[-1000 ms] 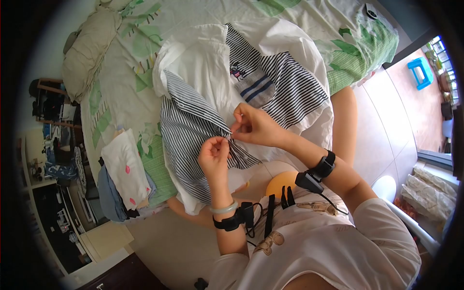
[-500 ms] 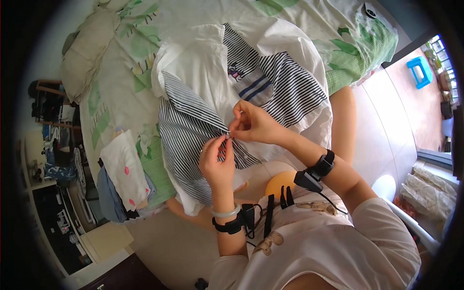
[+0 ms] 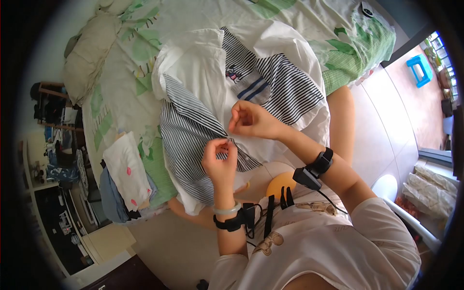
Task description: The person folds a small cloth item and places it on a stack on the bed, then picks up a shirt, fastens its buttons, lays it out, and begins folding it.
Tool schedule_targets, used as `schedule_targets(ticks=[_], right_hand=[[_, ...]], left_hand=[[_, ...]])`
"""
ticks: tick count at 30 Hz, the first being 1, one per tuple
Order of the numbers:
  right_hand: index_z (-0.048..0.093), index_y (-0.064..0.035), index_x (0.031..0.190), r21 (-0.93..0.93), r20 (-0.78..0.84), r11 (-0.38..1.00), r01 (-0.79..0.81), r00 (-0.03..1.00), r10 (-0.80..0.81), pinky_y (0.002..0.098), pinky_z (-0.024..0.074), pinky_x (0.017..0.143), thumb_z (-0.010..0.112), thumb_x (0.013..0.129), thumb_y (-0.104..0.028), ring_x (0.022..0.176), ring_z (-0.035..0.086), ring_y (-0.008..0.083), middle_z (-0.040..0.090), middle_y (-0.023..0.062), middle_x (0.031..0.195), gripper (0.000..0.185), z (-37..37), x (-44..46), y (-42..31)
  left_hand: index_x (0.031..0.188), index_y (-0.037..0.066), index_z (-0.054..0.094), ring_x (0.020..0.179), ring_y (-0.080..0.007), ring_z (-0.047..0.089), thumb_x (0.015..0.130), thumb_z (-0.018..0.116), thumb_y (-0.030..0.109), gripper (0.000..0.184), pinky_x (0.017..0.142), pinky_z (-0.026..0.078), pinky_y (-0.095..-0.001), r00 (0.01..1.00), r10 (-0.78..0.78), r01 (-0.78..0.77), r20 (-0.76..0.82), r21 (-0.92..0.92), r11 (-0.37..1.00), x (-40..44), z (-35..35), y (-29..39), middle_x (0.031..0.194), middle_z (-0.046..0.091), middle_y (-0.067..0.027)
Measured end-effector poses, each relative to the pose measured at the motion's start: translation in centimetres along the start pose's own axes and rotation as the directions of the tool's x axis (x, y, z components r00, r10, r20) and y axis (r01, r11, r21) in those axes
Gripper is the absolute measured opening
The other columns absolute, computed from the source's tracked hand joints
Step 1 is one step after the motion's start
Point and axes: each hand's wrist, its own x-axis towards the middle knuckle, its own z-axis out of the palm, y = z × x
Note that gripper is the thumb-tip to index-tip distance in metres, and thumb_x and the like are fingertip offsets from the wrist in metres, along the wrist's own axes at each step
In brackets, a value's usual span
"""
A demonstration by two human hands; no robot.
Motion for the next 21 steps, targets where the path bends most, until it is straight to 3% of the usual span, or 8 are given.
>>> schedule_targets(ticks=[3, 5, 7, 9, 12, 15, 18, 21], right_hand=[[0.043, -0.0066, 0.095, 0.14, -0.053, 0.989, -0.036, 0.998, 0.044, 0.0209, 0.0458, 0.071, 0.059, 0.08, 0.003, 0.076, 0.054, 0.0049, 0.061, 0.0037, 0.095, 0.024, 0.1, 0.1, -0.1], [0.046, -0.0058, 0.095, 0.073, -0.138, 0.997, -0.006, 0.99, 0.016, 0.0218, 0.0461, 0.066, 0.057, 0.081, 0.003, 0.074, 0.055, 0.0065, 0.06, 0.0033, 0.096, 0.02, 1.4, -1.0, -1.0], [0.048, -0.0045, 0.098, -0.432, -0.187, 0.893, 0.126, 0.956, -0.225, 0.0232, 0.0451, 0.059, 0.057, 0.082, 0.002, 0.07, 0.056, 0.0076, 0.06, 0.0023, 0.095, 0.019, 2.7, -2.6, -4.0], [0.055, -0.0037, 0.095, -0.478, -0.231, 0.854, 0.204, 0.909, -0.346, 0.0262, 0.0453, 0.055, 0.058, 0.079, 0.001, 0.067, 0.059, 0.0119, 0.061, 0.0035, 0.086, 0.016, 2.9, -3.2, -4.5], [0.065, -0.0079, 0.081, -0.922, -0.004, 0.36, 0.143, 0.926, -0.377, 0.0323, 0.0481, 0.056, 0.064, 0.073, -0.009, 0.067, 0.062, 0.0229, 0.061, 0.007, 0.069, 0.008, 1.6, -3.5, -5.5], [0.064, -0.0098, 0.085, -0.954, -0.056, 0.301, -0.009, 0.988, -0.147, 0.0368, 0.0492, 0.057, 0.062, 0.075, -0.016, 0.069, 0.063, 0.0253, 0.063, 0.0062, 0.074, 0.012, 1.6, -3.6, -4.1], [0.064, -0.0075, 0.093, -0.953, -0.027, 0.302, 0.015, 0.991, -0.134, 0.0338, 0.0482, 0.054, 0.064, 0.076, -0.014, 0.063, 0.062, 0.024, 0.063, 0.0063, 0.075, 0.018, 2.4, -3.1, -3.1], [0.063, -0.0083, 0.098, -0.911, -0.061, 0.41, 0.033, 0.975, -0.212, 0.0323, 0.0488, 0.056, 0.064, 0.076, -0.013, 0.064, 0.063, 0.0228, 0.063, 0.0065, 0.076, 0.023, 3.0, -2.5, -2.4]], left_hand=[[0.079, -0.001, 0.056, 0.065, -0.0086, 0.057, 0.074, 0.063, -0.005, 0.009, 0.063, 0.046, -0.0207, 0.977, -0.199, 0.209, 0.081, -0.15, 0.966, 0.6, -0.5, -0.2, 0.073, 0.059, -0.0042], [0.078, 0.0, 0.055, 0.061, -0.0106, 0.056, 0.071, 0.063, -0.004, 0.011, 0.06, 0.046, -0.0218, 0.991, -0.133, 0.136, 0.028, -0.179, 0.974, 0.4, -0.7, 0.4, 0.07, 0.059, -0.0051], [0.076, 0.001, 0.055, 0.057, -0.0126, 0.054, 0.069, 0.063, -0.004, 0.012, 0.056, 0.045, -0.0229, 0.996, -0.088, 0.082, -0.019, -0.201, 0.976, -0.1, -1.5, 1.6, 0.068, 0.058, -0.006], [0.076, 0.001, 0.054, 0.056, -0.0143, 0.054, 0.066, 0.063, -0.004, 0.014, 0.056, 0.046, -0.0249, 0.993, 0.119, -0.12, 0.012, 0.075, 0.99, -0.7, -2.5, 3.7, 0.068, 0.058, -0.0064], [0.074, 0.002, 0.054, 0.055, -0.0166, 0.057, 0.065, 0.064, -0.003, 0.014, 0.055, 0.046, -0.0264, 0.988, 0.054, -0.065, 0.143, 0.07, 0.995, -1.6, -3.2, 4.7, 0.064, 0.058, -0.0071], [0.074, 0.001, 0.055, 0.054, -0.0195, 0.059, 0.067, 0.065, 0.002, 0.012, 0.054, 0.047, -0.0278, 0.932, -0.104, 0.102, 0.346, 0.023, 0.994, -2.4, -3.0, 3.8, 0.061, 0.059, -0.0086], [0.074, 0.0, 0.055, 0.058, -0.0232, 0.061, 0.07, 0.068, 0.008, 0.016, 0.055, 0.048, -0.0321, 0.88, -0.26, 0.185, 0.398, 0.218, 0.958, -3.0, -2.0, 1.3, 0.064, 0.061, -0.0123], [0.083, -0.001, 0.057, 0.059, -0.0193, 0.061, 0.073, 0.067, 0.007, 0.015, 0.055, 0.049, -0.0298, 0.882, -0.27, 0.199, 0.386, 0.215, 0.956, -2.9, -1.7, 0.1, 0.068, 0.062, -0.0104]])
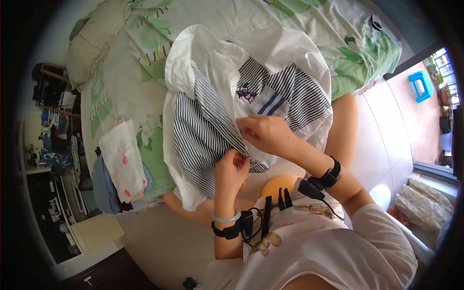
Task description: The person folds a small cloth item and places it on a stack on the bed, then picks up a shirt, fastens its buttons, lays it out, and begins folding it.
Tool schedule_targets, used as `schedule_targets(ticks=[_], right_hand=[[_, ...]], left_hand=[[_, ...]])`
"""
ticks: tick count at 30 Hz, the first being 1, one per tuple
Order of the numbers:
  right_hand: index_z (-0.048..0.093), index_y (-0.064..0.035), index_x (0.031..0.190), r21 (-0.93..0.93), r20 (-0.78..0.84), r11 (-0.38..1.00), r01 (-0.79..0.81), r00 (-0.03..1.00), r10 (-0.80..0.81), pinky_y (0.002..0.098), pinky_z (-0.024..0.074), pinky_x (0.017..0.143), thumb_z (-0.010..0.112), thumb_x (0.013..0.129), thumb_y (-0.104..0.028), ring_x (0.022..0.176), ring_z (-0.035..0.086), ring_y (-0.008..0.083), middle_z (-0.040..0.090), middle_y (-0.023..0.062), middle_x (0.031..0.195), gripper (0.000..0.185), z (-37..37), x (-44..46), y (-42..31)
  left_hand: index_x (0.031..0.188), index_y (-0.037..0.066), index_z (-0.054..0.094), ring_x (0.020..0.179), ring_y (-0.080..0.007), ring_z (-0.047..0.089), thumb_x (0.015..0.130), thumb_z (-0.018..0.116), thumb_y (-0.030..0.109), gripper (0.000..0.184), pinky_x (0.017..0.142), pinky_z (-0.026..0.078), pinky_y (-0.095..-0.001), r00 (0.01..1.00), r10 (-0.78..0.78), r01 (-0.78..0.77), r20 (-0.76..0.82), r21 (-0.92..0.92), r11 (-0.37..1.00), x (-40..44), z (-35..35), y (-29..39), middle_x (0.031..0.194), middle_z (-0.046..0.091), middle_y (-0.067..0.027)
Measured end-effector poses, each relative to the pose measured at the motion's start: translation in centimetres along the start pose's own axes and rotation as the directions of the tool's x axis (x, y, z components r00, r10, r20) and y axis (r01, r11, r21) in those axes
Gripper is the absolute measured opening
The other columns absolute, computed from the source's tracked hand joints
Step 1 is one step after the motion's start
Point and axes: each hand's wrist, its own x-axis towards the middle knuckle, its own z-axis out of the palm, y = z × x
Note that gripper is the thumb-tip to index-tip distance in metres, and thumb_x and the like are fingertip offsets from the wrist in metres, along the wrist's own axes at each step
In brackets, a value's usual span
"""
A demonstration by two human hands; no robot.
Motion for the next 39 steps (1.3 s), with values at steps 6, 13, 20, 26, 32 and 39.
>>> schedule_targets(ticks=[6, 13, 20, 26, 32, 39], right_hand=[[0.065, -0.0065, 0.092, 0.251, 0.103, 0.964, 0.088, 0.988, -0.117, 0.0306, 0.0478, 0.057, 0.067, 0.075, -0.013, 0.063, 0.061, 0.0205, 0.063, 0.0073, 0.077, 0.018, 1.1, 1.9, 2.1], [0.066, -0.0065, 0.085, 0.312, 0.144, 0.944, 0.11, 0.976, -0.161, 0.029, 0.0466, 0.056, 0.068, 0.075, -0.016, 0.062, 0.06, 0.0183, 0.063, 0.0053, 0.076, 0.015, 0.7, 2.3, 2.5], [0.065, -0.0074, 0.084, 0.346, 0.159, 0.938, 0.023, 0.984, -0.082, 0.0263, 0.0439, 0.055, 0.068, 0.077, -0.018, 0.06, 0.057, 0.0154, 0.061, 0.0034, 0.072, 0.014, 0.1, 2.1, 1.8], [0.065, -0.0064, 0.085, 0.57, 0.175, 0.819, -0.063, 0.983, -0.047, 0.0245, 0.0438, 0.058, 0.066, 0.08, -0.021, 0.061, 0.055, 0.0107, 0.062, 0.0007, 0.071, 0.015, 0.1, 2.3, 2.6], [0.065, -0.0056, 0.088, 0.586, 0.172, 0.809, -0.038, 0.982, -0.078, 0.0258, 0.0467, 0.062, 0.067, 0.081, -0.023, 0.066, 0.06, 0.0124, 0.064, 0.0022, 0.075, 0.019, 0.1, 2.4, 3.0], [0.065, -0.0064, 0.092, 0.604, 0.194, 0.795, -0.046, 0.977, -0.091, 0.0253, 0.0465, 0.061, 0.069, 0.08, -0.02, 0.069, 0.06, 0.011, 0.064, 0.0008, 0.078, 0.019, -0.1, 2.3, 2.8]], left_hand=[[0.101, -0.006, 0.055, 0.064, -0.008, 0.057, 0.088, 0.059, 0.007, 0.019, 0.058, 0.05, -0.0217, 0.98, -0.102, 0.006, -0.172, -0.484, 0.875, 1.9, -1.6, -0.1, 0.078, 0.062, -0.005], [0.095, -0.002, 0.057, 0.066, -0.0054, 0.056, 0.089, 0.061, 0.012, 0.016, 0.057, 0.046, -0.0179, 0.969, -0.143, -0.02, -0.203, -0.641, 0.768, 3.2, -1.4, 0.7, 0.078, 0.06, -0.0006], [0.091, -0.002, 0.057, 0.064, -0.0043, 0.053, 0.082, 0.067, 0.003, 0.014, 0.057, 0.043, -0.0171, 0.904, -0.064, -0.203, -0.423, -0.556, 0.806, 3.1, -0.8, 1.3, 0.076, 0.06, -0.0018], [0.088, -0.001, 0.057, 0.064, -0.0049, 0.053, 0.081, 0.066, -0.001, 0.011, 0.058, 0.043, -0.0178, 0.933, -0.019, -0.178, -0.359, -0.506, 0.844, 3.7, -0.5, 1.5, 0.075, 0.059, -0.001], [0.091, -0.003, 0.055, 0.068, -0.0043, 0.052, 0.079, 0.066, -0.002, 0.016, 0.06, 0.041, -0.0169, 0.955, -0.115, -0.095, -0.275, -0.647, 0.757, 3.7, -0.5, 0.9, 0.079, 0.057, -0.0011], [0.09, -0.005, 0.057, 0.065, -0.0043, 0.051, 0.077, 0.067, -0.003, 0.016, 0.059, 0.042, -0.0167, 0.927, -0.16, -0.086, -0.34, -0.606, 0.791, 3.6, -0.2, 1.0, 0.077, 0.057, -0.0008]])
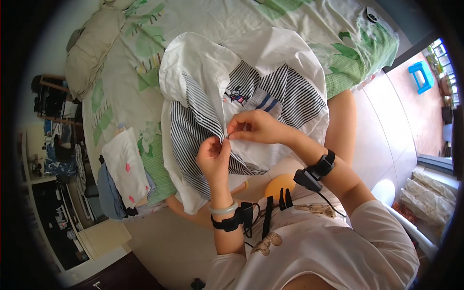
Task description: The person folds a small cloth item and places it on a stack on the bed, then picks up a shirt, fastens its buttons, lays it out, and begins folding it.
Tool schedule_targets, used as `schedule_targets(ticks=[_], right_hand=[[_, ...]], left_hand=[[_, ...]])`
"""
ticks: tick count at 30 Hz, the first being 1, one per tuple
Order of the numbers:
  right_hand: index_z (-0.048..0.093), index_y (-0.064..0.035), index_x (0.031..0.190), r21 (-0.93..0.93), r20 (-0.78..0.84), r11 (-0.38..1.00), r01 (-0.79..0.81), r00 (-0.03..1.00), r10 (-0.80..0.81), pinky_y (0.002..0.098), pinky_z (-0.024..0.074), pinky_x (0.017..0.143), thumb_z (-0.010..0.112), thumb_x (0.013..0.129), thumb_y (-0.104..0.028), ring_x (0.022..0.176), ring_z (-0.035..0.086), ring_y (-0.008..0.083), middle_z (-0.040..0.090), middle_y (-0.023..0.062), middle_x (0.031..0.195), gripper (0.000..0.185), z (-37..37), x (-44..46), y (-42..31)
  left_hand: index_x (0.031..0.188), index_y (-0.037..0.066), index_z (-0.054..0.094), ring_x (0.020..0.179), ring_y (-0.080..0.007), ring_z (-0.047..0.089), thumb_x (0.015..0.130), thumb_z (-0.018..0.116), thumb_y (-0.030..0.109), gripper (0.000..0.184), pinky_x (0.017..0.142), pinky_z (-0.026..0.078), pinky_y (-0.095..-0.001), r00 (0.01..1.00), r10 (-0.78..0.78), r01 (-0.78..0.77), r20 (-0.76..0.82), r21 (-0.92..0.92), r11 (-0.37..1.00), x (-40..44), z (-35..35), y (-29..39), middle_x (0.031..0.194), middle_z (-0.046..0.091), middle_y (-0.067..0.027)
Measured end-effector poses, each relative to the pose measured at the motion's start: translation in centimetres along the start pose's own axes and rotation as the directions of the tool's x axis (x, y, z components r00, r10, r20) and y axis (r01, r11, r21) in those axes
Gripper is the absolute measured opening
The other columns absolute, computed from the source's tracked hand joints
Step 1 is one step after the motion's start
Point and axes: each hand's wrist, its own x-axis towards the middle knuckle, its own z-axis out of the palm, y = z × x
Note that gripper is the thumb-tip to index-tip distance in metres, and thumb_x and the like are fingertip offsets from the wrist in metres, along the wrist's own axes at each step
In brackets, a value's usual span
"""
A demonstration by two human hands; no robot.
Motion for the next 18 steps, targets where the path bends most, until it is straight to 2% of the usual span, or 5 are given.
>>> schedule_targets(ticks=[7, 11, 14, 16, 18], right_hand=[[0.066, -0.0075, 0.092, 0.037, -0.025, 0.999, 0.018, 1.0, -0.017, 0.0235, 0.0454, 0.06, 0.071, 0.078, -0.02, 0.067, 0.058, 0.009, 0.064, -0.0005, 0.079, 0.019, 0.15, -0.06, -0.06], [0.066, -0.0066, 0.092, 0.049, -0.023, 0.999, 0.017, 1.0, -0.016, 0.0227, 0.0453, 0.061, 0.071, 0.077, -0.016, 0.069, 0.058, 0.0082, 0.064, -0.0002, 0.079, 0.018, 0.08, -0.02, 0.04], [0.066, -0.0056, 0.092, 0.089, -0.028, 0.996, 0.029, 0.999, -0.026, 0.0224, 0.0452, 0.062, 0.07, 0.078, -0.014, 0.07, 0.057, 0.0079, 0.064, 0.0005, 0.081, 0.017, 0.07, 0.01, 0.39], [0.066, -0.0052, 0.092, 0.122, -0.027, 0.992, 0.037, 0.999, -0.034, 0.0224, 0.0451, 0.062, 0.069, 0.079, -0.013, 0.07, 0.057, 0.0078, 0.064, 0.0008, 0.082, 0.017, 0.25, 0.01, 0.8], [0.065, -0.0046, 0.093, 0.233, -0.043, 0.971, 0.055, 0.998, -0.046, 0.0225, 0.0445, 0.062, 0.069, 0.079, -0.013, 0.069, 0.056, 0.0082, 0.064, 0.0008, 0.082, 0.017, 0.39, 0.05, 0.93]], left_hand=[[0.086, -0.004, 0.059, 0.062, -0.0023, 0.048, 0.079, 0.068, 0.001, 0.012, 0.056, 0.038, -0.0148, 0.996, -0.07, 0.078, 0.059, -0.15, 0.986, 0.07, -0.3, 0.12, 0.072, 0.056, 0.0017], [0.09, -0.003, 0.058, 0.062, -0.0032, 0.048, 0.079, 0.068, 0.0, 0.015, 0.056, 0.039, -0.0163, 0.995, -0.068, 0.075, 0.07, -0.113, 0.991, 0.05, -0.39, -0.37, 0.073, 0.056, 0.0019], [0.095, -0.002, 0.056, 0.064, -0.0042, 0.048, 0.078, 0.067, 0.0, 0.02, 0.058, 0.04, -0.0183, 0.99, 0.048, -0.034, 0.132, -0.11, 0.993, -0.18, 0.2, -0.23, 0.078, 0.056, 0.0006], [0.098, -0.002, 0.054, 0.068, -0.0056, 0.05, 0.077, 0.066, -0.001, 0.024, 0.062, 0.042, -0.0195, 0.96, 0.2, -0.224, 0.196, 0.106, 0.969, -0.2, 0.42, -0.28, 0.083, 0.056, -0.0011], [0.097, -0.002, 0.054, 0.069, -0.0056, 0.05, 0.077, 0.066, -0.002, 0.023, 0.063, 0.042, -0.0194, 0.973, 0.165, -0.185, 0.16, 0.115, 0.976, -0.22, 0.46, -0.36, 0.083, 0.056, -0.0013]])
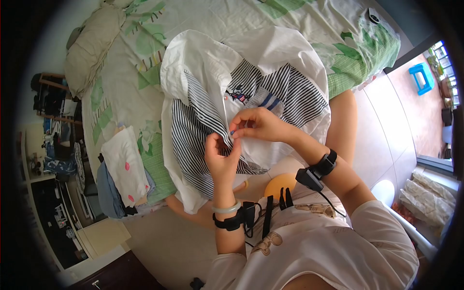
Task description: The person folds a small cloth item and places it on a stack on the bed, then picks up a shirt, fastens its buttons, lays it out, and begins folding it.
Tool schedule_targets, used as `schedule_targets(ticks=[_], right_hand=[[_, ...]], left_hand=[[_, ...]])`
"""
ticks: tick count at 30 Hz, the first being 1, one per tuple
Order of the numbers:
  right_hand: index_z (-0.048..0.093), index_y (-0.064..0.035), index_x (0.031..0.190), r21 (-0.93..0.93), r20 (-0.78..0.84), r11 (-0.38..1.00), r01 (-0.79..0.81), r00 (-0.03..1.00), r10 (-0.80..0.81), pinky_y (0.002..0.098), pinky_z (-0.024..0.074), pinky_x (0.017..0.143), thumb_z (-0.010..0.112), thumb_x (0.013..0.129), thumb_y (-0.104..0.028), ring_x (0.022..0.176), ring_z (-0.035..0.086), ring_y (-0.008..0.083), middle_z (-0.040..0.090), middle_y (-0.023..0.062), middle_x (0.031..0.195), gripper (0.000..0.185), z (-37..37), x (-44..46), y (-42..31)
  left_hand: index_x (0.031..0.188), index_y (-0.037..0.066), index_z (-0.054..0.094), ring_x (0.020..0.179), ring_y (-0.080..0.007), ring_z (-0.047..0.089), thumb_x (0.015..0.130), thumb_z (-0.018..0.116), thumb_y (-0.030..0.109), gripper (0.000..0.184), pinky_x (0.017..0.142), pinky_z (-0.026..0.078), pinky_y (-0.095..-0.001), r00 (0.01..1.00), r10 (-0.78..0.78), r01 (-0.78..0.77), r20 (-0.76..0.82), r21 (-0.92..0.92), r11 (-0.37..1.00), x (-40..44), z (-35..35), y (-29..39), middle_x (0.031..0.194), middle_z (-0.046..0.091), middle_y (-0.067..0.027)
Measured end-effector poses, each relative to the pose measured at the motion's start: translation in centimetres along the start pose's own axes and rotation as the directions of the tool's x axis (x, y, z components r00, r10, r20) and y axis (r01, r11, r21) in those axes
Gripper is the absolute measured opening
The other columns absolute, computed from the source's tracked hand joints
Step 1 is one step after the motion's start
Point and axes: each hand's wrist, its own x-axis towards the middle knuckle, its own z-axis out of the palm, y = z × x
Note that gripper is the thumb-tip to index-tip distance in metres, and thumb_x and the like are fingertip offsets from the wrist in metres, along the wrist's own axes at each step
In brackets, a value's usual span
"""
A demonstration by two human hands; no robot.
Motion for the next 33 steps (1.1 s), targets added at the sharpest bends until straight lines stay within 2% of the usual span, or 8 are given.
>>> schedule_targets(ticks=[2, 5, 7, 16, 18, 22, 24, 33], right_hand=[[0.065, -0.0048, 0.093, -0.064, 0.02, 0.998, -0.01, 1.0, 0.012, 0.0224, 0.0442, 0.062, 0.069, 0.079, -0.012, 0.069, 0.055, 0.0081, 0.063, 0.0, 0.081, 0.017, -0.2, -0.1, -0.5], [0.065, -0.0054, 0.093, -0.141, 0.042, 0.99, -0.023, 0.999, 0.029, 0.0222, 0.0436, 0.061, 0.069, 0.078, -0.012, 0.068, 0.054, 0.0079, 0.062, -0.0013, 0.079, 0.016, -0.4, -0.1, -1.0], [0.065, -0.0059, 0.092, -0.152, 0.051, 0.988, -0.022, 0.998, 0.03, 0.0221, 0.0433, 0.06, 0.069, 0.078, -0.012, 0.067, 0.054, 0.0076, 0.062, -0.0019, 0.079, 0.016, -0.3, 0.0, -1.0], [0.065, -0.0068, 0.089, -0.147, 0.054, 0.988, -0.044, 0.997, 0.053, 0.0218, 0.0428, 0.059, 0.07, 0.078, -0.014, 0.069, 0.053, 0.0069, 0.061, -0.003, 0.079, 0.014, -0.3, 0.1, -1.2], [0.066, -0.0069, 0.089, -0.083, 0.022, 0.994, -0.07, 0.997, 0.072, 0.0221, 0.0425, 0.059, 0.071, 0.078, -0.015, 0.069, 0.054, 0.007, 0.062, -0.003, 0.079, 0.015, -0.2, 0.1, -1.2], [0.065, -0.0068, 0.089, -0.132, 0.046, 0.99, -0.056, 0.997, 0.063, 0.0222, 0.0423, 0.059, 0.071, 0.078, -0.016, 0.07, 0.054, 0.007, 0.063, -0.0027, 0.08, 0.015, -0.3, 0.1, -1.2], [0.065, -0.0066, 0.091, -0.189, 0.067, 0.981, -0.043, 0.996, 0.056, 0.0223, 0.0425, 0.06, 0.07, 0.079, -0.016, 0.07, 0.055, 0.0072, 0.063, -0.0024, 0.081, 0.017, -0.4, 0.1, -1.0], [0.066, -0.0076, 0.089, -0.16, 0.061, 0.986, -0.056, 0.996, 0.067, 0.0238, 0.0435, 0.062, 0.069, 0.08, -0.018, 0.071, 0.057, 0.0082, 0.064, -0.0021, 0.079, 0.014, -0.2, 0.1, -1.0]], left_hand=[[0.096, -0.002, 0.054, 0.07, -0.0056, 0.05, 0.077, 0.065, -0.002, 0.022, 0.063, 0.042, -0.0194, 0.999, -0.041, 0.041, -0.026, -0.001, 0.999, -0.1, 0.1, -0.3, 0.082, 0.056, -0.0016], [0.095, -0.004, 0.054, 0.068, -0.0055, 0.05, 0.079, 0.064, -0.003, 0.018, 0.062, 0.042, -0.0195, 0.994, 0.027, -0.03, -0.11, -0.026, 0.999, -0.3, -0.1, -1.0, 0.079, 0.056, -0.001], [0.093, -0.006, 0.055, 0.066, -0.0042, 0.049, 0.082, 0.063, -0.002, 0.014, 0.059, 0.041, -0.0178, 0.99, -0.042, 0.03, -0.133, -0.097, 0.995, -0.3, -0.4, -0.9, 0.077, 0.056, -0.0008], [0.091, -0.006, 0.057, 0.061, -0.0022, 0.048, 0.084, 0.064, 0.0, 0.011, 0.053, 0.037, -0.0144, 0.984, -0.077, 0.041, -0.163, -0.212, 0.976, -0.2, -0.4, -0.3, 0.072, 0.057, -0.0009], [0.091, -0.006, 0.058, 0.061, -0.0023, 0.048, 0.084, 0.064, 0.0, 0.011, 0.053, 0.037, -0.0144, 0.983, -0.079, 0.038, -0.167, -0.234, 0.971, -0.2, -0.4, -0.5, 0.072, 0.057, -0.0009], [0.091, -0.005, 0.058, 0.062, -0.0026, 0.048, 0.083, 0.065, 0.0, 0.011, 0.053, 0.037, -0.0144, 0.983, -0.091, 0.042, -0.161, -0.282, 0.959, -0.2, -0.4, -0.4, 0.074, 0.057, -0.001], [0.09, -0.005, 0.058, 0.062, -0.0025, 0.049, 0.083, 0.065, -0.001, 0.011, 0.054, 0.038, -0.0144, 0.983, -0.106, 0.061, -0.148, -0.282, 0.958, -0.1, -0.5, -0.3, 0.074, 0.057, -0.0008], [0.088, -0.003, 0.058, 0.062, -0.0025, 0.048, 0.081, 0.065, -0.002, 0.01, 0.054, 0.038, -0.0146, 0.983, -0.135, 0.101, -0.126, -0.245, 0.964, 0.6, -0.5, -0.6, 0.073, 0.057, -0.0002]])
